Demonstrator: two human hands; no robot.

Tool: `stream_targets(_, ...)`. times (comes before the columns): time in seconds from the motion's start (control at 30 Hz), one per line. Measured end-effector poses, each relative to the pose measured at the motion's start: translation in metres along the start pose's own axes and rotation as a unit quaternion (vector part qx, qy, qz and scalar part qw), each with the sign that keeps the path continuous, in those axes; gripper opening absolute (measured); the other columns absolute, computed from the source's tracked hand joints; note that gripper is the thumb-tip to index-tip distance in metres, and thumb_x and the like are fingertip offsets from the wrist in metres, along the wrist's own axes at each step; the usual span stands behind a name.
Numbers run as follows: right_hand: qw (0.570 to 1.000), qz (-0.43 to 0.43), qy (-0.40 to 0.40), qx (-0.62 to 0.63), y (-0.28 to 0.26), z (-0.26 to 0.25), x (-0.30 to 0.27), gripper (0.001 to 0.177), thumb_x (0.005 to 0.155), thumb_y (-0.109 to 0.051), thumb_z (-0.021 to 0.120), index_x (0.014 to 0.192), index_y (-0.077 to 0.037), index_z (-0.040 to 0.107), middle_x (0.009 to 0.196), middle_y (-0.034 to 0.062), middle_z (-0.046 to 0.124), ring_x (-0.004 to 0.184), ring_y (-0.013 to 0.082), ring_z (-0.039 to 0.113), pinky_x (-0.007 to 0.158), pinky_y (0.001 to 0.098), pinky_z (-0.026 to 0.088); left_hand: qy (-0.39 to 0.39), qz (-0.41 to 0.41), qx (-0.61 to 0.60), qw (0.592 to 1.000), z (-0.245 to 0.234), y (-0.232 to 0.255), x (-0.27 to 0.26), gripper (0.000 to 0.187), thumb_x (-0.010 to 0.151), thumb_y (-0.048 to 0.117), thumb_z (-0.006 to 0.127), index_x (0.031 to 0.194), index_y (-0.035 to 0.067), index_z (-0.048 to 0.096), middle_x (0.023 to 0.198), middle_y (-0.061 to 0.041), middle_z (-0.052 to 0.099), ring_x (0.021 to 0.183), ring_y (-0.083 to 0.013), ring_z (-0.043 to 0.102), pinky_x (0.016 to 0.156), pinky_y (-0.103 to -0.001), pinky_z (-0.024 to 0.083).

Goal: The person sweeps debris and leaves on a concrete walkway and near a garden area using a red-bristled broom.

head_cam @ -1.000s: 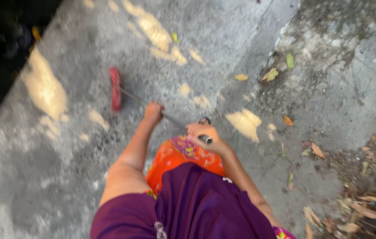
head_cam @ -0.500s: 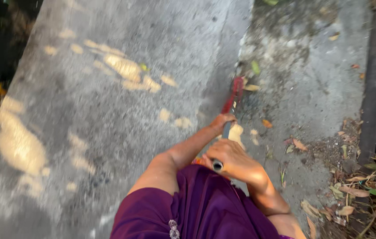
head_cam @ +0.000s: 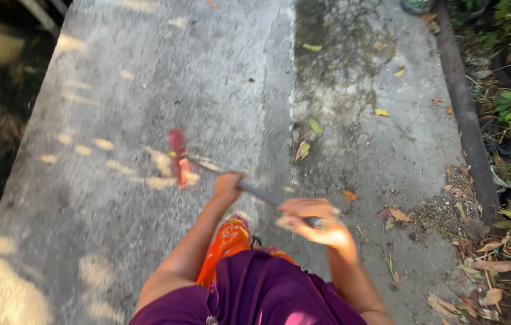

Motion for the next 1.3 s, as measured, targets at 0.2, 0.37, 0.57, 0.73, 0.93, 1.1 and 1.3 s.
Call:
stream_targets(0.2,0.998,-0.025,-0.022,0.051,0.112,0.079,0.038,0.004,0.092,0.000,0.074,0.091,0.000,0.070,0.092,0.0121,0.073,0.094,0.0284,0.072,0.097,0.0423,0.059,0.045,-0.012,0.061,0.997,-0.026,-0.064,0.011,0.016,0.067,0.014,0.081,0.082,0.013,0.074,0.091,-0.016,0.071,0.092,-0.0382,0.068,0.083,-0.048,0.056)
stream_targets(0.37,0.998,0.011,0.063,0.010,0.069,0.030,0.047,0.008,0.085,-0.001,0.075,0.090,0.003,0.069,0.090,0.0137,0.073,0.089,0.0316,0.072,0.085,0.0411,0.056,0.001,0.002,-0.023,1.000,0.033,-0.015,0.062,0.028,0.065,0.010,0.079,0.093,0.017,0.077,0.096,-0.014,0.073,0.089,-0.0365,0.071,0.078,-0.045,0.058)
stream_targets(0.57,0.982,0.120,-0.042,-0.142,-0.026,-0.007,0.079,0.019,0.087,-0.006,0.078,0.075,-0.003,0.064,0.069,0.0127,0.061,0.069,0.0329,0.060,0.068,0.0422,0.051,-0.032,0.202,-0.190,0.960,0.099,0.105,0.106,0.028,0.070,0.009,0.078,0.097,0.011,0.076,0.093,-0.013,0.073,0.084,-0.0308,0.073,0.075,-0.039,0.059)
stream_targets(0.73,0.982,0.065,-0.053,-0.168,-0.046,0.023,0.131,0.019,0.074,-0.011,0.076,0.075,-0.007,0.057,0.071,0.0109,0.058,0.072,0.0359,0.057,0.067,0.0458,0.046,-0.077,0.283,-0.308,0.905,0.069,0.157,0.127,0.010,0.090,0.009,0.071,0.099,0.006,0.071,0.100,-0.016,0.072,0.096,-0.0347,0.070,0.082,-0.041,0.056)
stream_targets(0.93,0.978,-0.035,0.034,-0.203,-0.107,-0.003,0.118,0.026,0.097,-0.006,0.074,0.081,-0.006,0.054,0.077,0.0068,0.058,0.072,0.0294,0.061,0.067,0.0425,0.048,-0.097,0.356,-0.285,0.885,0.000,0.197,0.131,0.024,0.080,0.009,0.074,0.104,0.008,0.071,0.102,-0.014,0.073,0.103,-0.0352,0.070,0.090,-0.044,0.056)
stream_targets(1.1,0.926,0.040,0.374,-0.008,-0.043,-0.030,0.078,0.023,0.082,-0.010,0.069,0.068,-0.004,0.051,0.065,0.0065,0.055,0.063,0.0252,0.055,0.068,0.0423,0.048,-0.248,0.285,-0.093,0.921,0.062,0.145,0.163,0.035,0.072,0.011,0.081,0.106,0.014,0.074,0.107,-0.013,0.073,0.105,-0.0348,0.069,0.092,-0.045,0.055)
stream_targets(1.3,0.877,0.067,0.468,-0.085,-0.014,-0.065,0.019,0.032,0.093,0.000,0.063,0.067,-0.005,0.047,0.065,0.0070,0.051,0.061,0.0230,0.056,0.071,0.0404,0.053,-0.344,0.290,-0.027,0.893,0.127,0.176,0.163,0.038,0.068,0.007,0.079,0.106,0.014,0.076,0.108,-0.013,0.073,0.104,-0.0362,0.068,0.085,-0.047,0.054)
Point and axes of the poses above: each hand's wrist, its own x-axis towards the middle knuckle, its own z-axis out of the palm, y = z × x, the point moved 4 cm from there along x, towards the middle knuckle
